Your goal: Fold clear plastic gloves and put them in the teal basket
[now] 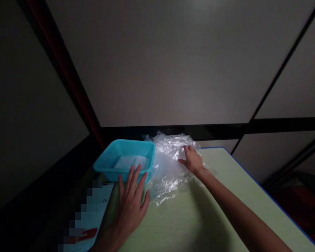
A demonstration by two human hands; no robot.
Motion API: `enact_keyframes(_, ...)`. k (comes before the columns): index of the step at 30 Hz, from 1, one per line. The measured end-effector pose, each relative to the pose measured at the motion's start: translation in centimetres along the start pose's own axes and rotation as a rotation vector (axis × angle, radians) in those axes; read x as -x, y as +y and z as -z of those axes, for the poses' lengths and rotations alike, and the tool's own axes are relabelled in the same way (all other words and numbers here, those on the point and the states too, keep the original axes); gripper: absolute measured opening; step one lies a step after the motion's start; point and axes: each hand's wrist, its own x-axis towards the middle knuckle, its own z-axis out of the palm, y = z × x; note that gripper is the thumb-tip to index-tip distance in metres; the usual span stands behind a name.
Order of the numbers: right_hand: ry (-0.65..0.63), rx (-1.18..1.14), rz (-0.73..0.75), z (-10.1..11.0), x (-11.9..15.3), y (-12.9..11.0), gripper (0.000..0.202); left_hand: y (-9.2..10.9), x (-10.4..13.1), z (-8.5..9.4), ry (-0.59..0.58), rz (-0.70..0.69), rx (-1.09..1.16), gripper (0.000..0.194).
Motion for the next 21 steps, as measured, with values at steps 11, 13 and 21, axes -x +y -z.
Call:
enact_keyframes(11,-0.026,-0.113,-0.024,0.1,0.5,0.1,0.024,3.1,2.6,-0.4,-0.232,-0.332,0.203,0.039)
enact_keyframes(13,-0.028,-0.121,-0.013,0.0,1.6,0.2,0.04,3.2,2.7,-0.5,-0.276,-0.333,0.227,0.039)
enact_keyframes(21,-0.016,-0.289,0.006,-0.7,2.5,0.2,0.017,3.2,2.5,-1.3,-0.385,-0.255,0.276,0.041)
